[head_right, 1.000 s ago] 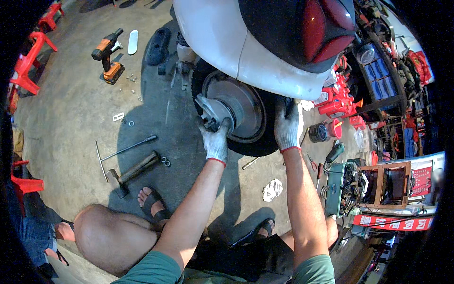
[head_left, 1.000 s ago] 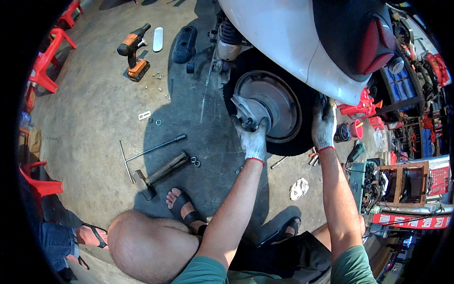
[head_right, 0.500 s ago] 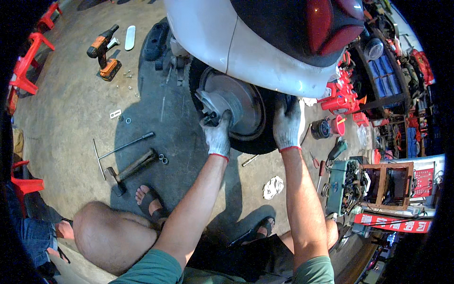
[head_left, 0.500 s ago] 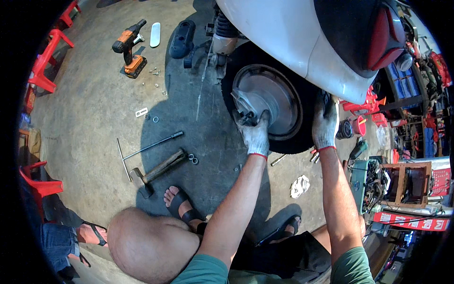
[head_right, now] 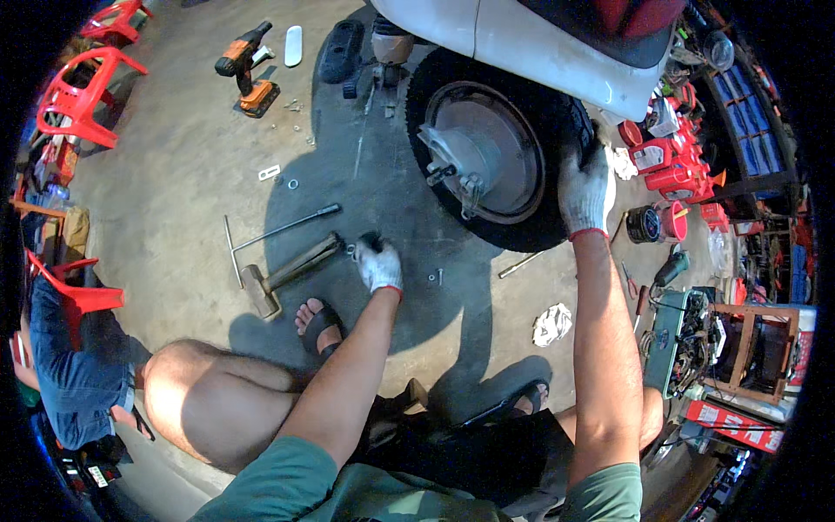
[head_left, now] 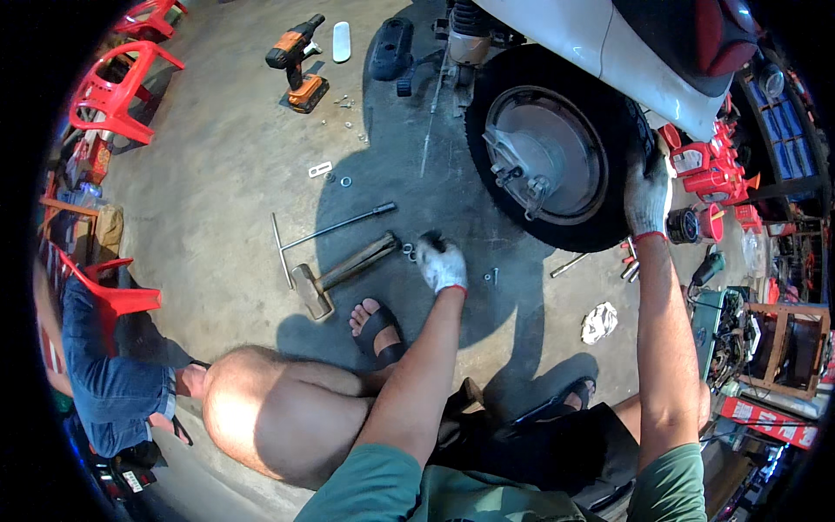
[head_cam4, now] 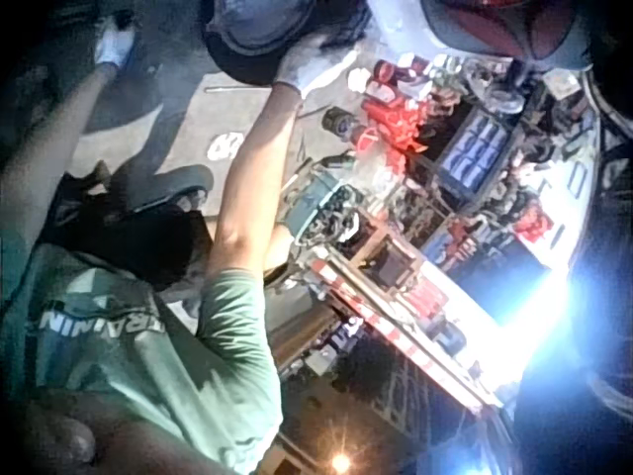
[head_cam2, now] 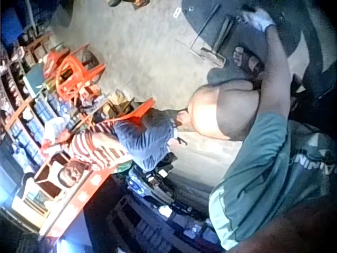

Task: The person works on the wheel and brake assembly of a motorcycle, handling components such as the brake plate and axle by hand, and using a hammer to seat the wheel into the frame.

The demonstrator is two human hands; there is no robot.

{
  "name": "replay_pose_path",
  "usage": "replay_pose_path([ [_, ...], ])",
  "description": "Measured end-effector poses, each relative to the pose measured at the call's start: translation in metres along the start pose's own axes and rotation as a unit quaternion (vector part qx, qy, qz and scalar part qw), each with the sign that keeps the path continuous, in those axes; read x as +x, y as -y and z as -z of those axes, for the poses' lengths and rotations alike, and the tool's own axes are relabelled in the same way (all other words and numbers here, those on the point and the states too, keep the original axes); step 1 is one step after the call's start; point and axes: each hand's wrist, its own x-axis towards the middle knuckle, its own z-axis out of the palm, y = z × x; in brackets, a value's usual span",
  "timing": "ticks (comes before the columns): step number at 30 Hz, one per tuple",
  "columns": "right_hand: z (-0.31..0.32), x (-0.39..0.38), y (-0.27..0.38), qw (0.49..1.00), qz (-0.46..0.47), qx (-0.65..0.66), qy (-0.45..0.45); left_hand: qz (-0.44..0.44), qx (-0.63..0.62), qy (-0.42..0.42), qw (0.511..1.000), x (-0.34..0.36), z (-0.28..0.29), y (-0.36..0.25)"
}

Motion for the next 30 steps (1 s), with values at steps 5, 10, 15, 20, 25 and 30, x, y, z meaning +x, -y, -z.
replay_pose_path([
  [5,-0.001,0.003,-0.011,1.0,-0.008,0.003,-0.001,0.093,0.253,-0.044,0.962,0.009,0.038,0.041],
  [10,0.005,0.0,-0.003,0.999,-0.027,-0.006,0.019,0.106,0.363,-0.024,0.925,0.015,0.036,0.026],
  [15,0.009,0.0,-0.01,1.0,0.011,-0.021,-0.013,0.074,0.258,0.02,0.963,0.003,0.023,0.028],
  [20,-0.007,0.001,-0.006,0.999,0.025,0.011,-0.034,0.072,-0.131,0.1,0.984,0.009,-0.013,-0.002],
  [25,0.008,0.003,-0.016,0.997,0.001,-0.065,-0.029,0.05,-0.333,0.18,0.924,0.0,-0.019,-0.112],
  [30,-0.001,0.003,-0.011,0.997,0.004,-0.062,-0.037,-0.026,-0.3,0.199,0.933,-0.001,-0.005,-0.136],
])
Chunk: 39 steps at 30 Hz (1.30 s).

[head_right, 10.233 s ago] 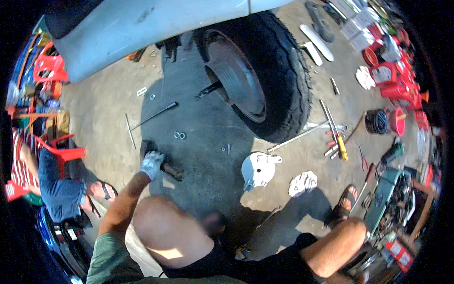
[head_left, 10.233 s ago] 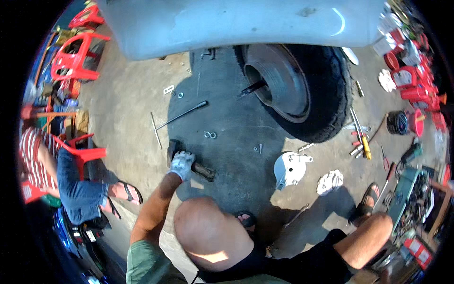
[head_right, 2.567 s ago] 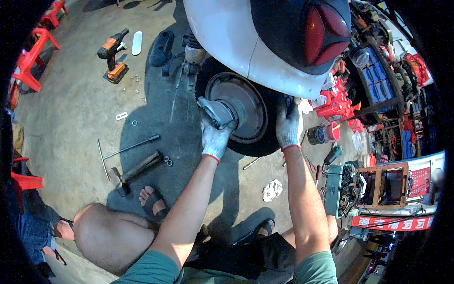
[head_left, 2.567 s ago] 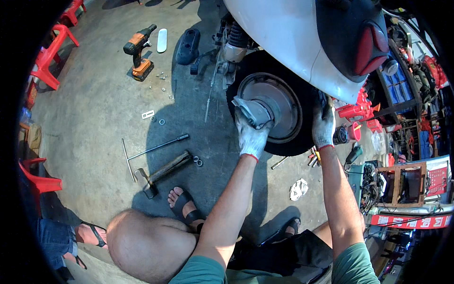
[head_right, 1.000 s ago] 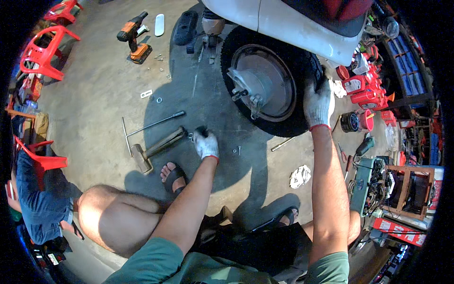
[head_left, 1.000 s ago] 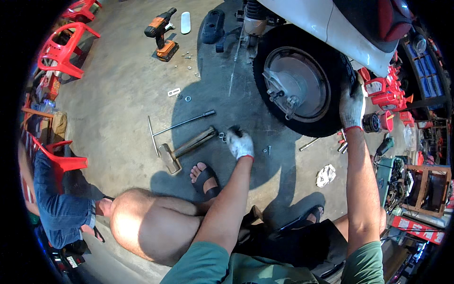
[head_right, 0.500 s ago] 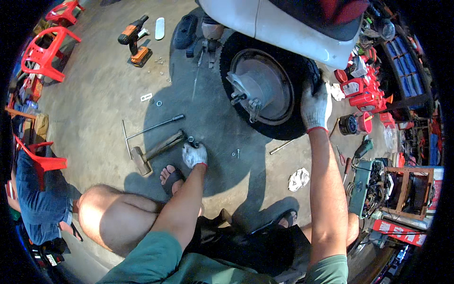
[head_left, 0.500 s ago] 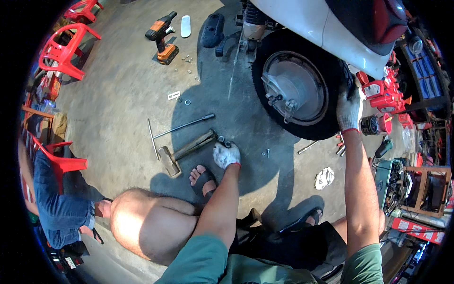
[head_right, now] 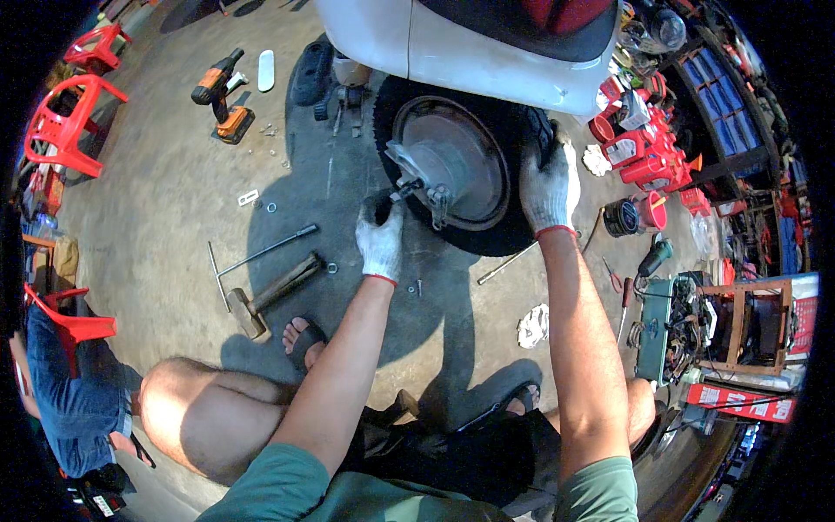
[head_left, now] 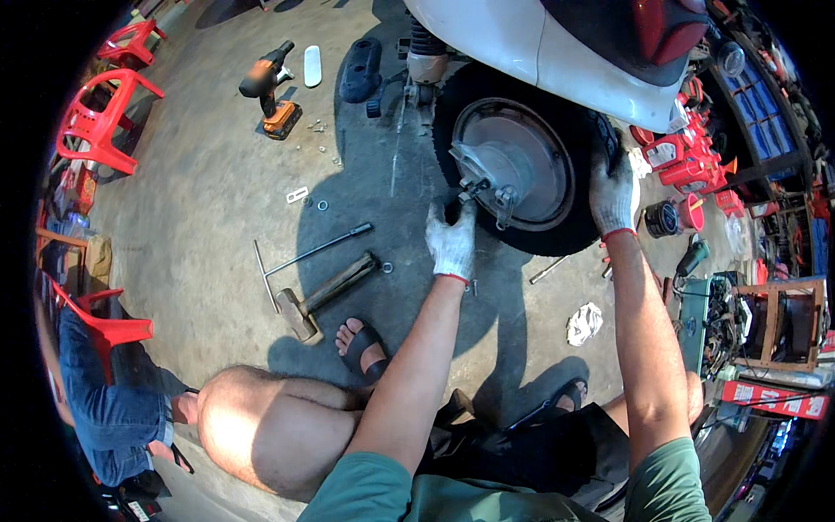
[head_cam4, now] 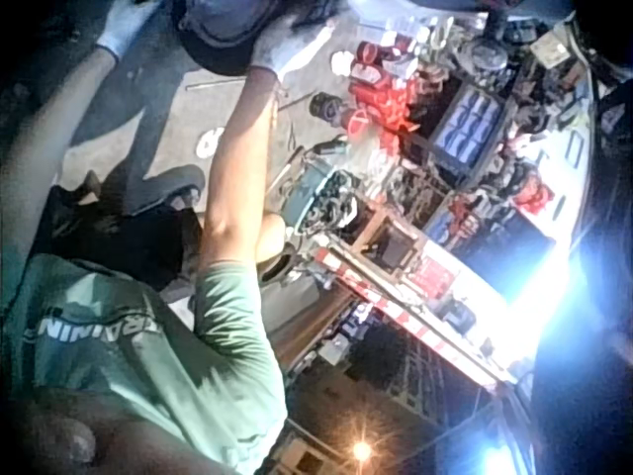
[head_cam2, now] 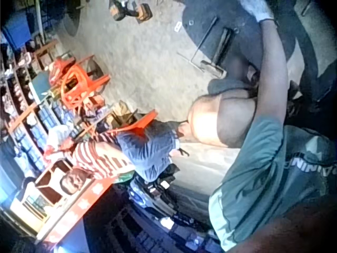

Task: The person works on the wheel and brake assembly of a motorcycle, handling components such as the brake plate and axle by hand, and using a hammer to seat the wheel into the frame.

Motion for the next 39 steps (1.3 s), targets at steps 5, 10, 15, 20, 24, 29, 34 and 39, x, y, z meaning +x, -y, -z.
replay_pose_path([
  [5,0.001,0.0,0.006,1.0,0.008,0.013,-0.002,-0.02,0.099,0.022,0.995,0.007,-0.004,-0.009],
  [10,0.003,-0.002,0.01,0.999,-0.008,0.049,0.013,-0.083,0.25,0.052,0.963,0.022,-0.02,-0.013],
  [15,0.002,-0.001,0.003,0.999,-0.01,0.031,0.014,-0.076,0.22,0.073,0.97,0.023,-0.027,0.002],
  [20,0.004,-0.002,0.021,0.999,-0.013,-0.015,0.029,-0.036,0.262,-0.07,0.962,-0.001,0.031,0.064],
  [24,0.001,-0.002,0.006,1.0,0.004,0.015,-0.015,0.027,0.642,-0.13,0.755,-0.031,0.093,0.093],
  [29,0.01,-0.002,0.013,0.999,-0.024,0.033,0.018,0.03,0.695,0.018,0.718,-0.033,0.134,0.085],
  [34,0.005,-0.002,0.015,0.999,-0.032,0.018,0.025,0.033,0.674,0.065,0.735,-0.03,0.161,0.105],
  [39,0.001,-0.001,-0.001,0.999,-0.037,0.001,0.019,0.073,0.639,0.055,0.764,-0.033,0.145,0.109],
])
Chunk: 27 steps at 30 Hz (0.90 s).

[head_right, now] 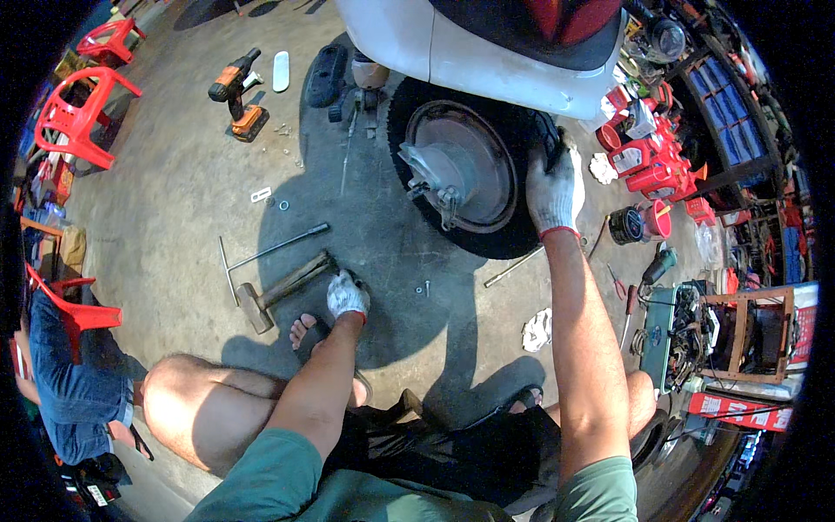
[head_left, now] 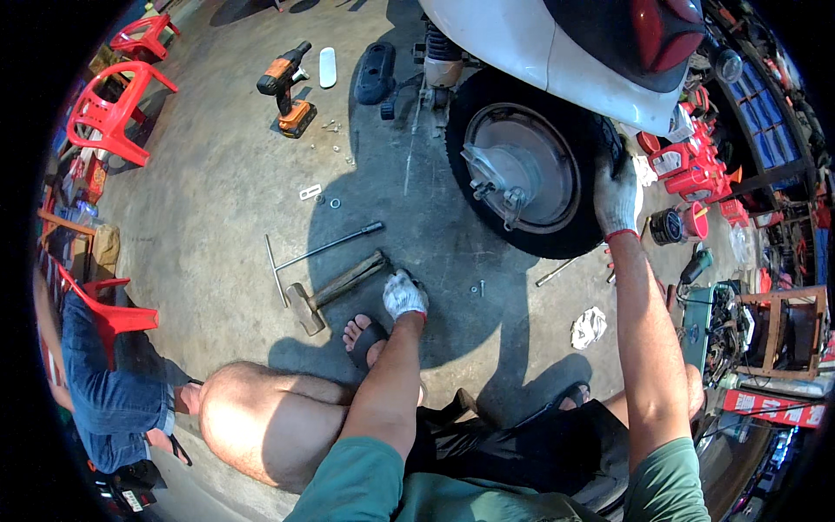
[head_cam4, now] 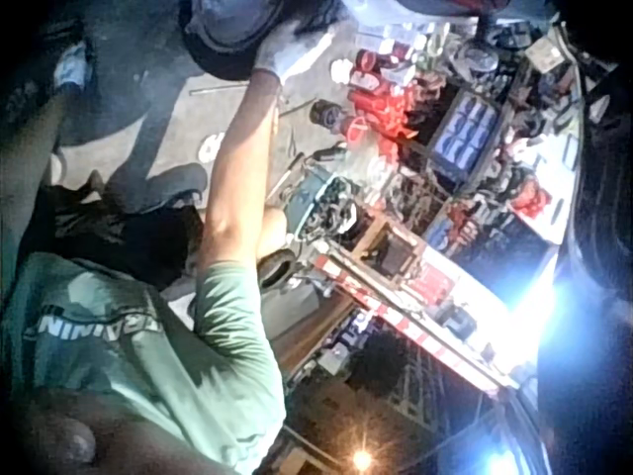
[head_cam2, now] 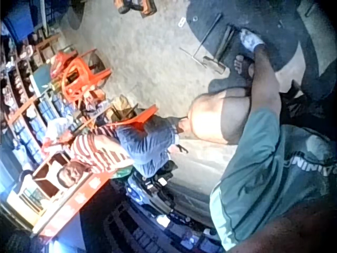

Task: The person works on the wheel and brake assembly of a motorcycle, handling components such as the brake plate and axle by hand, and using a hammer to seat the wheel into the frame.

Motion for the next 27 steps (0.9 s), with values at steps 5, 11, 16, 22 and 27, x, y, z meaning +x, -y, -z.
replay_pose_path([
  [5,0.001,0.002,-0.004,1.0,0.003,0.005,-0.006,0.033,-0.183,-0.008,0.982,0.009,-0.021,-0.02],
  [11,0.002,-0.003,-0.005,1.0,0.003,0.017,-0.006,0.061,-0.683,0.096,0.722,0.022,0.032,-0.112],
  [16,0.002,0.002,-0.006,1.0,0.011,0.018,-0.007,0.025,-0.753,0.136,0.644,0.023,0.096,-0.158],
  [22,-0.001,0.0,0.011,1.0,-0.003,0.017,0.004,0.039,-0.804,0.207,0.556,0.035,0.097,-0.157],
  [27,0.003,0.0,0.012,1.0,0.006,0.016,-0.003,0.083,-0.833,0.236,0.494,0.028,0.092,-0.164],
])
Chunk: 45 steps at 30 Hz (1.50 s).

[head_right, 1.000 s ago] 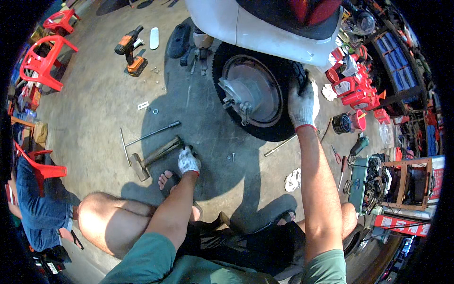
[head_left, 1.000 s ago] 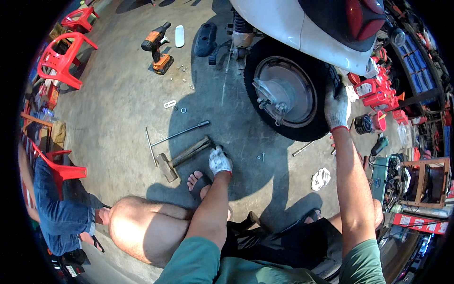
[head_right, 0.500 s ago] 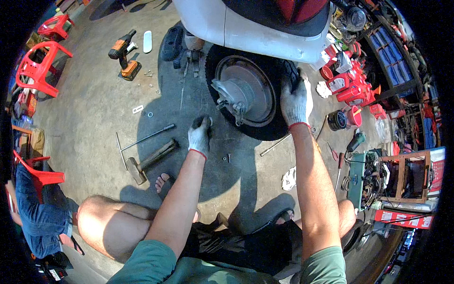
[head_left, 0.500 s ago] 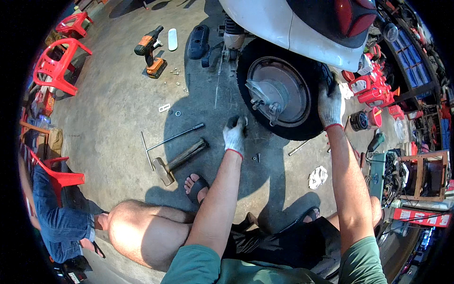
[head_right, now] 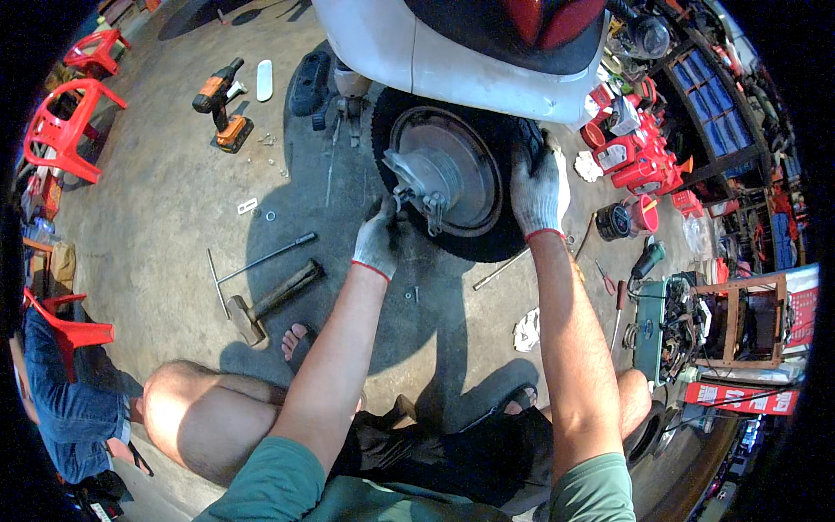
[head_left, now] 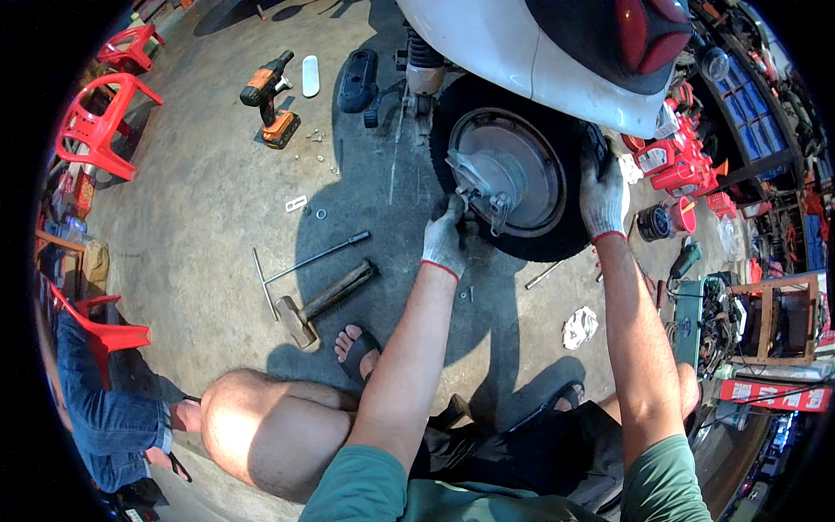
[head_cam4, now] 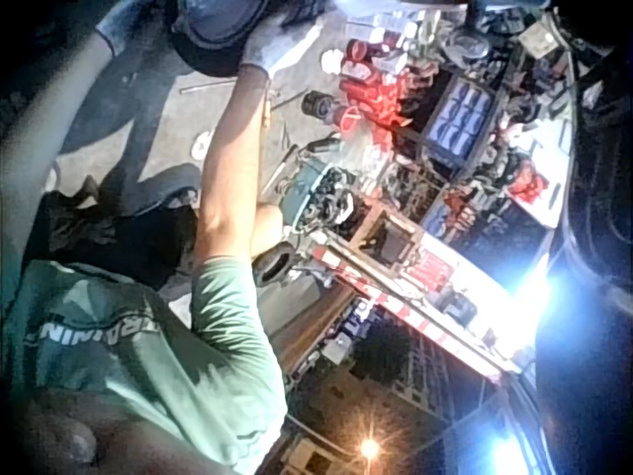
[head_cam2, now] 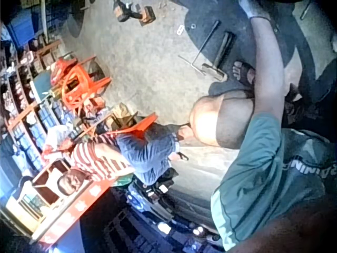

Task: The person works on the wheel and brake assembly of a motorcycle, handling components such as the brake plate and axle by hand, and using a hammer to seat the wheel into the frame.

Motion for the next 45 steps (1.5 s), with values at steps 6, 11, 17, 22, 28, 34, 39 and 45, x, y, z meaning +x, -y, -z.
replay_pose_path([
  [6,-0.004,0.0,-0.003,1.0,0.01,0.025,0.0,0.062,-0.073,0.008,0.995,0.013,0.009,0.0],
  [11,0.0,-0.002,0.0,1.0,0.017,0.019,-0.002,0.036,0.0,0.025,0.999,0.007,0.011,0.003],
  [17,0.003,-0.004,0.008,1.0,0.001,0.025,0.011,0.051,0.004,0.068,0.996,0.009,0.019,0.001],
  [22,-0.002,-0.004,0.003,1.0,-0.019,-0.003,0.003,0.03,-0.012,0.062,0.998,0.017,0.02,0.001],
  [28,-0.004,-0.005,0.003,1.0,-0.024,-0.002,-0.006,-0.003,0.026,0.042,0.999,0.011,0.016,-0.005],
  [34,-0.003,-0.004,0.005,1.0,-0.012,0.021,0.001,-0.234,0.259,-0.093,0.932,0.01,0.009,0.004],
  [39,-0.003,-0.004,0.001,1.0,0.003,0.014,-0.012,-0.316,0.346,-0.108,0.877,0.007,0.009,0.016],
  [45,-0.002,-0.003,0.0,0.999,0.006,0.024,-0.023,-0.263,0.392,-0.116,0.874,0.001,0.004,0.012],
])
